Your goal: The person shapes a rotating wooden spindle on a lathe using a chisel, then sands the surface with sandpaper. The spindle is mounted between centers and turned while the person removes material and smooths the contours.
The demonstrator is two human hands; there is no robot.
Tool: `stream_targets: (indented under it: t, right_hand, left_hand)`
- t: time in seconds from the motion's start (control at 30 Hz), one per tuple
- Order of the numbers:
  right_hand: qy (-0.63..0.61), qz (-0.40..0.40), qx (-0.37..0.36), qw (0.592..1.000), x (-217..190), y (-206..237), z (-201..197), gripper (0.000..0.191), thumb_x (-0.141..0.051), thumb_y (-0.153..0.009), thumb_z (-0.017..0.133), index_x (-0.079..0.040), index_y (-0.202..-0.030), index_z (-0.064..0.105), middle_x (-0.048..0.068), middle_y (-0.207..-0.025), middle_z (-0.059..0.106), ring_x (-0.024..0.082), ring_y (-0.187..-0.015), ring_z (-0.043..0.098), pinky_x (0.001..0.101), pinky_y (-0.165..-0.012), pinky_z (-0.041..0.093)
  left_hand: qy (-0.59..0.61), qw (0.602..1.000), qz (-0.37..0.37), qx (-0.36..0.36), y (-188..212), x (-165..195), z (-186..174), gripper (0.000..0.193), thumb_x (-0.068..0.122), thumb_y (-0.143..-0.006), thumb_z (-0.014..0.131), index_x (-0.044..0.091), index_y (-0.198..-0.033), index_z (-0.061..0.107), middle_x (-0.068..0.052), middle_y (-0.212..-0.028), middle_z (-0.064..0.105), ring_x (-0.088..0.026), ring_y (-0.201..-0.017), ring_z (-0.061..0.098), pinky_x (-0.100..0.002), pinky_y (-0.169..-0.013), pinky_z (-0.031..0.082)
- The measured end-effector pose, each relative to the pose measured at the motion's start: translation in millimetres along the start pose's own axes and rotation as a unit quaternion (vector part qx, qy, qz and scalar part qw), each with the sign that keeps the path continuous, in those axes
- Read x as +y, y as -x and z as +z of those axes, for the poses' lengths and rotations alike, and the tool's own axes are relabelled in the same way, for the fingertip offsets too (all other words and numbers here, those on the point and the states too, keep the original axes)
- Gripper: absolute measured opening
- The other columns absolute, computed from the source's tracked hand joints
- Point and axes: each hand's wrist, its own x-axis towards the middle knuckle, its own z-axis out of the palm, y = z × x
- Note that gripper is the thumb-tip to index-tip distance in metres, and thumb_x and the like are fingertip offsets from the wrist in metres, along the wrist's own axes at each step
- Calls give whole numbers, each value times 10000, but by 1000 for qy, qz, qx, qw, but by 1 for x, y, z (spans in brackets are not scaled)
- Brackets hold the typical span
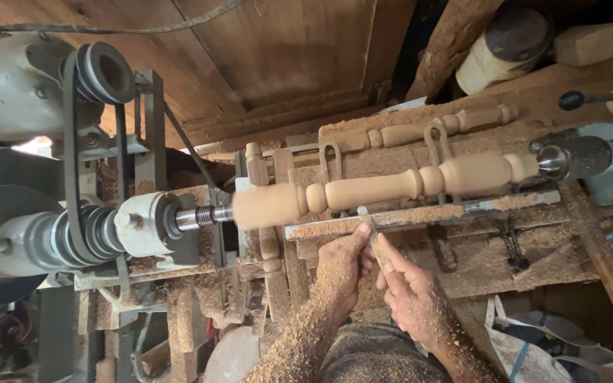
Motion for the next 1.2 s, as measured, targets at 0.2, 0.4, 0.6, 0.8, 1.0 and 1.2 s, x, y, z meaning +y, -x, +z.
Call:
stream_targets:
  t: [0.2, 0.4, 0.6, 0.8, 1.0, 1.2]
  right_hand:
    - [3, 0, -11, 1000, 3, -1, 2, 548, -255, -1004, 492, -320, -1547, 457, -1, -818, 527, 56, -451, 373, 229, -334, 319]
    - [-52, 2, -2, 999, 16, -2, 8, 555, -243, -999, 487, -317, -1549, 451, -7, -825, 524, 54, -448, 367, 226, -324, 317]
    - [-30, 10, 32, 999, 18, 1, 8, 547, -254, -1006, 473, -336, -1546, 446, 6, -819, 531, 56, -450, 368, 226, -326, 312]
    - [-37, -6, 62, 997, 11, 5, 15, 544, -237, -1005, 487, -306, -1544, 460, 19, -818, 543, 63, -456, 375, 234, -324, 319]
    - [-38, -11, 85, 996, -2, 1, -12, 533, -224, -1006, 482, -307, -1532, 465, 22, -810, 540, 67, -456, 387, 244, -321, 334]
    - [-58, -27, 115, 991, 6, -6, -42, 528, -185, -1009, 490, -312, -1521, 491, 19, -811, 540, 68, -460, 390, 245, -327, 336]
  left_hand:
    - [1, 1000, -10, 10, 1, 1, -5, 267, 273, -932, 739, 52, -785, 716, -23, -666, 669, -104, -543, 542, -255, -516, 422]
    - [-2, 1000, 2, -2, 2, -1, -9, 280, 272, -934, 746, 45, -772, 713, -20, -659, 660, -103, -541, 538, -257, -504, 412]
    - [-19, 1000, -6, -13, 3, -3, -8, 287, 299, -928, 746, 49, -786, 738, -22, -656, 660, -102, -541, 538, -254, -510, 424]
    - [-24, 1000, -1, -20, 5, 4, -3, 287, 302, -921, 749, 42, -800, 758, -33, -663, 686, -105, -535, 555, -251, -514, 433]
    - [-28, 999, -6, -29, -8, -3, 31, 320, 311, -936, 760, 35, -779, 728, -27, -649, 661, -101, -523, 545, -248, -487, 414]
    - [-22, 999, -32, -17, -22, -26, 63, 290, 291, -908, 777, 38, -777, 723, -31, -636, 650, -111, -505, 544, -263, -476, 426]
